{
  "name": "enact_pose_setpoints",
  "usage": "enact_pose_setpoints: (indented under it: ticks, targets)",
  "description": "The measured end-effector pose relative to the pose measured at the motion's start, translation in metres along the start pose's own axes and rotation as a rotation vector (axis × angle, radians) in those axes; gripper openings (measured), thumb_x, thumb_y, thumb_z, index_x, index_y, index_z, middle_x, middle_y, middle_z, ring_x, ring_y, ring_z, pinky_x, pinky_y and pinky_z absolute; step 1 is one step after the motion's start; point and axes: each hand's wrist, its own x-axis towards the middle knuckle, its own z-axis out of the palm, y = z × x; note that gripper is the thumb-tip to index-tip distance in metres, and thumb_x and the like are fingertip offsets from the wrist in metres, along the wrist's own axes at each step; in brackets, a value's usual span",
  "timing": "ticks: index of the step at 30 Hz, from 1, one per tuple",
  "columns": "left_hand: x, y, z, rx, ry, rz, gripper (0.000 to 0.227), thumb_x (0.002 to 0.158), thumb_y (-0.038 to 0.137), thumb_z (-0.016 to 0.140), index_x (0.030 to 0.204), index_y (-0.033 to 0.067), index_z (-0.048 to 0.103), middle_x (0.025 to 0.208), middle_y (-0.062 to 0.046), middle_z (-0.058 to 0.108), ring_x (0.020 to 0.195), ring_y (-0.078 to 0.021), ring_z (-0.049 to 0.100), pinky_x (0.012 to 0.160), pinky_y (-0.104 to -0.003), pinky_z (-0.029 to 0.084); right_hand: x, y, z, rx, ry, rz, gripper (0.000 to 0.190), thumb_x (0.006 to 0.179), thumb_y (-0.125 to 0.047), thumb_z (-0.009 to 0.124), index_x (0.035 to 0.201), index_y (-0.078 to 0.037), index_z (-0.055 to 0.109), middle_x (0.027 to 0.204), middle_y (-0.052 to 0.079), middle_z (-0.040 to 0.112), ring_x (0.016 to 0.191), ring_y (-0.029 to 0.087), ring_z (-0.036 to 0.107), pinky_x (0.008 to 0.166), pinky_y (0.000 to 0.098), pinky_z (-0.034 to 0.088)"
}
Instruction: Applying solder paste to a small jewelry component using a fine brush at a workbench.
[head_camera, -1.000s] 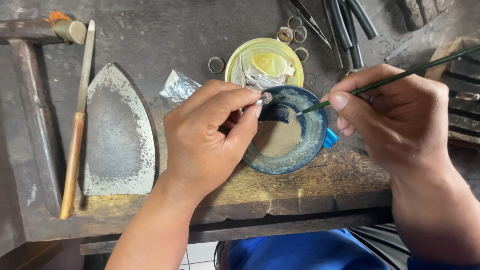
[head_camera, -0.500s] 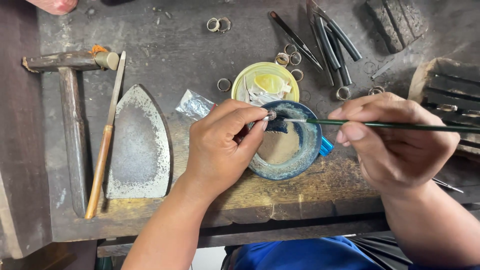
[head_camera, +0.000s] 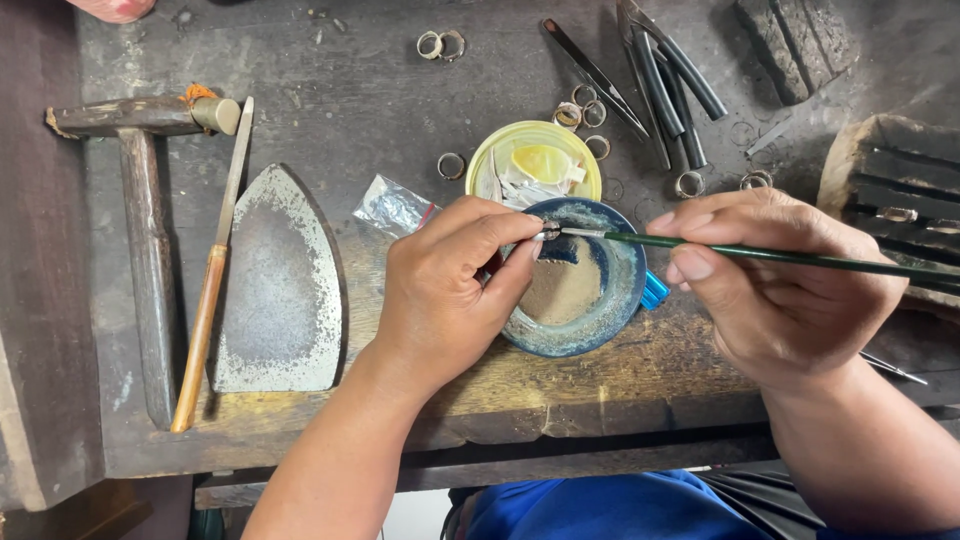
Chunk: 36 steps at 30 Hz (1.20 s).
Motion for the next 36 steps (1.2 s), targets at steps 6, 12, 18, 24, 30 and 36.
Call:
enact_pose_setpoints:
  ticks: [6, 12, 18, 24, 30, 36]
  targets:
    - [0.001, 0.001, -0.001, -0.003, -0.002, 0.002, 0.011, 0.079, 0.0, 0.062, 0.088, 0.0072, 0.061, 0.084, -0.004, 0.061, 0.072, -0.015, 0.06, 0.062, -0.025, 0.045, 0.003, 0.001, -0.005, -0.043, -0.09, -0.074, 0.009, 0.076, 0.004, 0.057, 0.08, 0.009, 0.051, 0.076, 0.023, 0.058, 0.069, 0.031, 0.063, 0.067, 0.0351, 0.052]
    - [0.001, 0.001, -0.001, -0.004, 0.004, 0.002, 0.012, 0.079, -0.002, 0.062, 0.087, 0.0065, 0.061, 0.083, -0.004, 0.061, 0.071, -0.0142, 0.06, 0.061, -0.023, 0.046, 0.0, 0.004, -0.003, -0.024, -0.031, -0.076, 0.009, 0.075, 0.008, 0.058, 0.079, 0.01, 0.05, 0.073, 0.023, 0.055, 0.07, 0.034, 0.064, 0.064, 0.0342, 0.053]
    - [0.002, 0.002, -0.003, 0.015, 0.047, -0.014, 0.011, 0.078, -0.003, 0.065, 0.085, 0.0045, 0.061, 0.082, -0.007, 0.062, 0.073, -0.0166, 0.061, 0.063, -0.025, 0.048, 0.017, -0.008, -0.002, -0.047, -0.157, -0.001, 0.011, 0.082, 0.005, 0.048, 0.079, 0.016, 0.048, 0.061, 0.021, 0.052, 0.05, 0.023, 0.054, 0.05, 0.029, 0.047]
    - [0.002, 0.003, -0.003, 0.062, 0.078, -0.029, 0.01, 0.078, -0.003, 0.065, 0.085, 0.004, 0.062, 0.081, -0.006, 0.062, 0.068, -0.0145, 0.06, 0.058, -0.023, 0.046, 0.015, -0.001, -0.002, -0.217, -0.19, 0.391, 0.007, 0.085, 0.011, 0.061, 0.081, 0.007, 0.057, 0.059, 0.012, 0.054, 0.046, 0.012, 0.05, 0.044, 0.0181, 0.039]
    - [0.002, 0.003, -0.004, 0.069, 0.076, -0.021, 0.011, 0.078, -0.004, 0.065, 0.085, 0.0041, 0.062, 0.081, -0.006, 0.061, 0.068, -0.0145, 0.058, 0.059, -0.023, 0.045, 0.016, -0.004, 0.0, -0.191, -0.209, 0.378, 0.008, 0.085, 0.01, 0.06, 0.08, 0.007, 0.055, 0.058, 0.011, 0.052, 0.047, 0.011, 0.047, 0.045, 0.0182, 0.036]
    - [0.002, 0.003, -0.004, 0.069, 0.068, -0.018, 0.012, 0.078, -0.004, 0.065, 0.085, 0.0044, 0.061, 0.08, -0.006, 0.061, 0.067, -0.0148, 0.058, 0.059, -0.024, 0.044, 0.017, -0.006, 0.001, -0.195, -0.213, 0.356, 0.008, 0.086, 0.01, 0.059, 0.08, 0.008, 0.055, 0.058, 0.011, 0.051, 0.048, 0.012, 0.046, 0.047, 0.0192, 0.035]
